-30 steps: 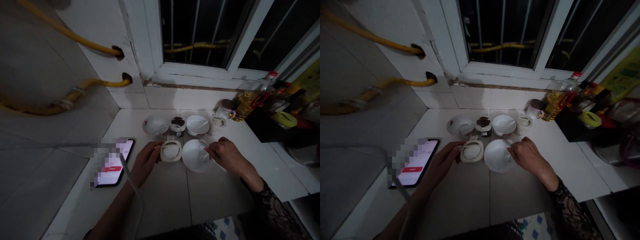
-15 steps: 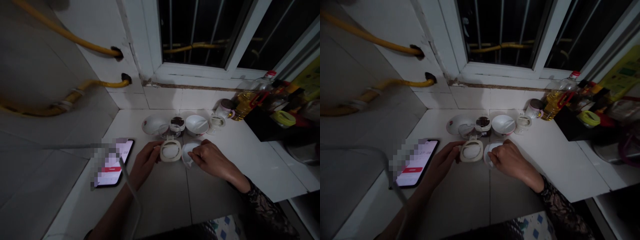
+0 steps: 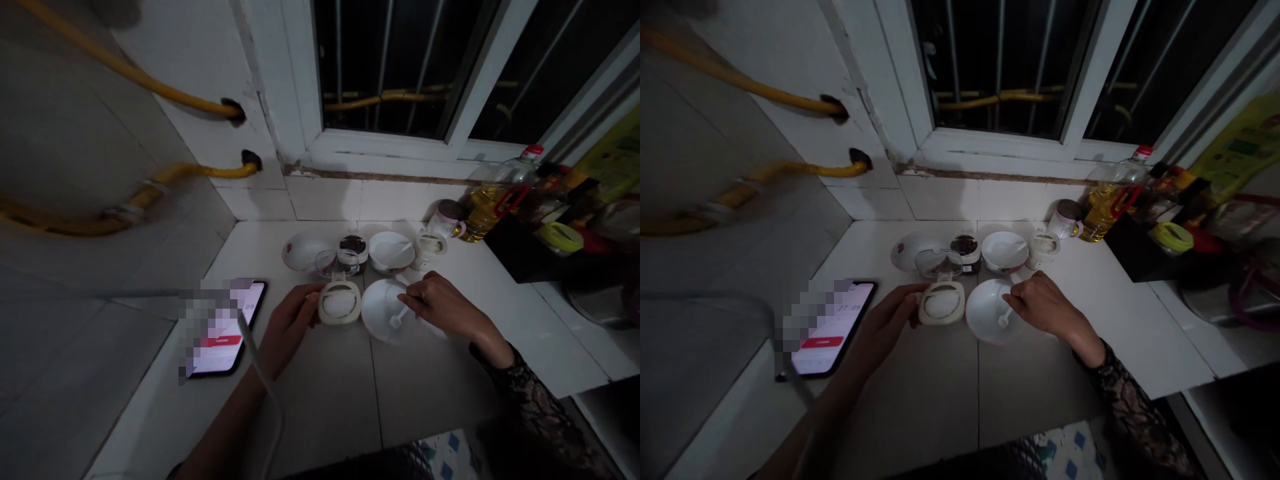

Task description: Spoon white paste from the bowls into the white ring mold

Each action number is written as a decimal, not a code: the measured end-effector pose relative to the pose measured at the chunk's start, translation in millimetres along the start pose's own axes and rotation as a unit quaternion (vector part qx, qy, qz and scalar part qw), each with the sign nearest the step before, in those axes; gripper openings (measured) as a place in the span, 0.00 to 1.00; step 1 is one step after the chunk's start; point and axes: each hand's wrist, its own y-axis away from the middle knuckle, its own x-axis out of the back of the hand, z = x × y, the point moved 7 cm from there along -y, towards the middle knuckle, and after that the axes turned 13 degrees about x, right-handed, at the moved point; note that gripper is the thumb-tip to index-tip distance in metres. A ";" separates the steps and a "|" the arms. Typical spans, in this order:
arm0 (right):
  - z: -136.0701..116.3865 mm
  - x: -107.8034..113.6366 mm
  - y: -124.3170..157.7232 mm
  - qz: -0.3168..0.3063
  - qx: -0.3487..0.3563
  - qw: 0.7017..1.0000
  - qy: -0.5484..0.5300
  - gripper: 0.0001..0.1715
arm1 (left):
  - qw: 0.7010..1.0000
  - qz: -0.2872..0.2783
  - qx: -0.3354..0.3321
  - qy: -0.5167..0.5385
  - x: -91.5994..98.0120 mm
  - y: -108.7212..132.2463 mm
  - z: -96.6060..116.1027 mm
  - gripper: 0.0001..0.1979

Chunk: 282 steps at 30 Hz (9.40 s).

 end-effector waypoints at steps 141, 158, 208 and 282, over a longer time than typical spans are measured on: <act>31.4 -15.4 49.3 0.261 -0.152 0.952 -0.037 0.32 | 0.994 0.090 -0.039 0.057 12.5 -7.0 -17.5 0.16; 46.3 -37.3 43.4 0.304 -0.137 0.917 -0.220 0.23 | 0.931 -0.131 0.191 0.282 -86.3 69.0 -54.5 0.34; -115.5 -16.2 109.6 0.394 -0.034 0.918 -0.021 0.15 | 0.916 -0.132 0.012 0.379 -92.5 101.7 0.7 0.40; -113.6 -75.3 116.6 0.378 -0.136 0.874 -0.274 0.27 | 0.947 -0.077 0.031 0.310 -78.0 120.6 -5.6 0.37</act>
